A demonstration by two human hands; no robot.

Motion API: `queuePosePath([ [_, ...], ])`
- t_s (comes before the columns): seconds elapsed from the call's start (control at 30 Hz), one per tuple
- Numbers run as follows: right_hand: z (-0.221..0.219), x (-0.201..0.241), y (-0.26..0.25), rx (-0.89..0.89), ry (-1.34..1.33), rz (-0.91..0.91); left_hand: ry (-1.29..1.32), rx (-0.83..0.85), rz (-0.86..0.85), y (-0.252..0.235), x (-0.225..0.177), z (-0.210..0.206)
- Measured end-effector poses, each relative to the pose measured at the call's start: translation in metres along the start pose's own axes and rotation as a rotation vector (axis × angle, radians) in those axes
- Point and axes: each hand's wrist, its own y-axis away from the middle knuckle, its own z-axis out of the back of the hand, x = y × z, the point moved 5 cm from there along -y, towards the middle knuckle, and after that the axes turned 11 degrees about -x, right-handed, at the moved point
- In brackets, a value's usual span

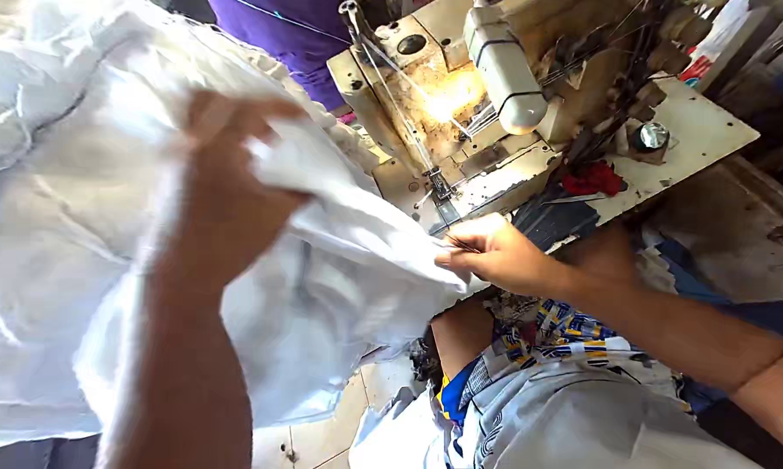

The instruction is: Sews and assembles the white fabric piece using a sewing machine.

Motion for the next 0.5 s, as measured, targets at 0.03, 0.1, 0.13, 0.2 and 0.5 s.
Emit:
queuePosePath([
  [0.03, 0.008, -0.027, 0.008, -0.040, 0.021, -0.060, 0.108, 0.117, -0.004, 0.005, -0.009, -0.021],
  [0.1, 0.019, -0.063, 0.020, -0.099, 0.036, -0.174, 0.326, 0.309, 0.053, 0.024, -0.006, -0.056],
  [0.13, 0.023, -0.073, 0.023, -0.115, 0.028, -0.203, 0.419, 0.371, 0.091, 0.032, -0.003, -0.066],
  [0.2, 0.026, -0.081, 0.024, -0.135, 0.028, -0.201, 0.460, 0.409, 0.105, 0.040, -0.001, -0.076],
  [0.5, 0.025, -0.072, 0.003, -0.165, 0.650, 0.152, 0.188, 0.219, 0.113, 0.025, -0.035, -0.072],
])
